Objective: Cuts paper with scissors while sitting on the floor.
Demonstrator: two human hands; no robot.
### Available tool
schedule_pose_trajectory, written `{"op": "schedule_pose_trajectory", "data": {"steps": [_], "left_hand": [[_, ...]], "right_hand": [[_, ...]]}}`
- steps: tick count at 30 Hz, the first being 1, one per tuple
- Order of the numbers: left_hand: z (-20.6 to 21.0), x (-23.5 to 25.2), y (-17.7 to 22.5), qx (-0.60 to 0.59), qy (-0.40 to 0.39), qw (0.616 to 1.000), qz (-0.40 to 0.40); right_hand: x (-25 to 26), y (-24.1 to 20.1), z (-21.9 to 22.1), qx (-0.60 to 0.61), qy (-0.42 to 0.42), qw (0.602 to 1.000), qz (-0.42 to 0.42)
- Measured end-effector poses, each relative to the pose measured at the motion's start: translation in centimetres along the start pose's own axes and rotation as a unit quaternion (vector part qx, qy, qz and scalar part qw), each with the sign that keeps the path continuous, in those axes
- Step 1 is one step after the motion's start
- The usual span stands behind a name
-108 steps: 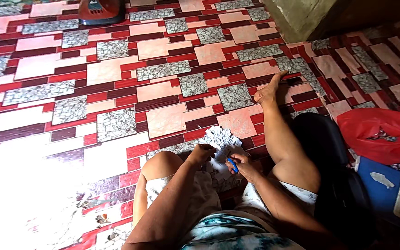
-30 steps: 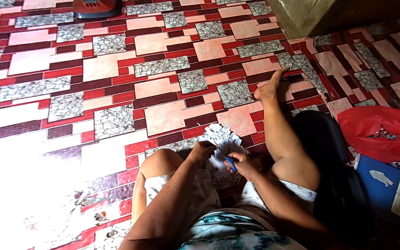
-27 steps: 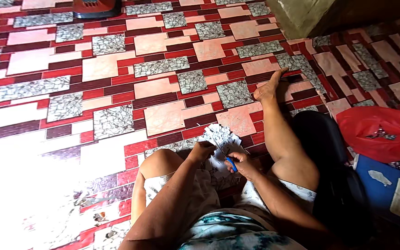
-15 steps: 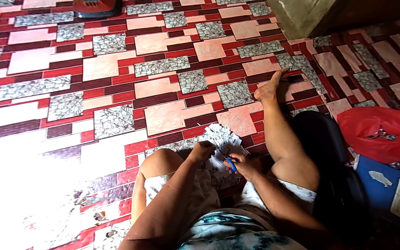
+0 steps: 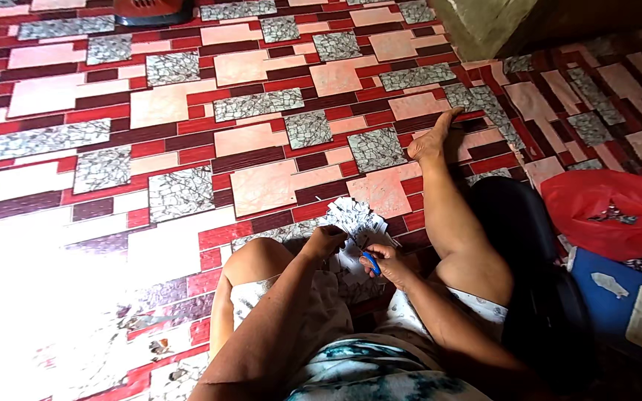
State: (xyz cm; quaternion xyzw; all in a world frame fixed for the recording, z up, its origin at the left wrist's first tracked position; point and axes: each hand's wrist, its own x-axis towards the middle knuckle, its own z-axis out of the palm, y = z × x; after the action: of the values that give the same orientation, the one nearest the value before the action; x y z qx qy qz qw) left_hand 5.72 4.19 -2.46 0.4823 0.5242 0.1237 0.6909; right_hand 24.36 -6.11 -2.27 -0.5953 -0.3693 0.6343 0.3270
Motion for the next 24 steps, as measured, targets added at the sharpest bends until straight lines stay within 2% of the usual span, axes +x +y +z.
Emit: {"op": "schedule_pose_trajectory", "data": {"steps": [6, 24], "left_hand": [[-0.64, -0.01, -0.18, 0.001, -0.006, 1.000, 0.000], [-0.52, 0.11, -0.12, -0.013, 0.015, 1.000, 0.002]], "right_hand": [[0.35, 0.29, -0.21, 0.010, 0.038, 0.999, -0.009], [0.26, 0.09, -0.13, -0.011, 0.034, 0.999, -0.007]]}}
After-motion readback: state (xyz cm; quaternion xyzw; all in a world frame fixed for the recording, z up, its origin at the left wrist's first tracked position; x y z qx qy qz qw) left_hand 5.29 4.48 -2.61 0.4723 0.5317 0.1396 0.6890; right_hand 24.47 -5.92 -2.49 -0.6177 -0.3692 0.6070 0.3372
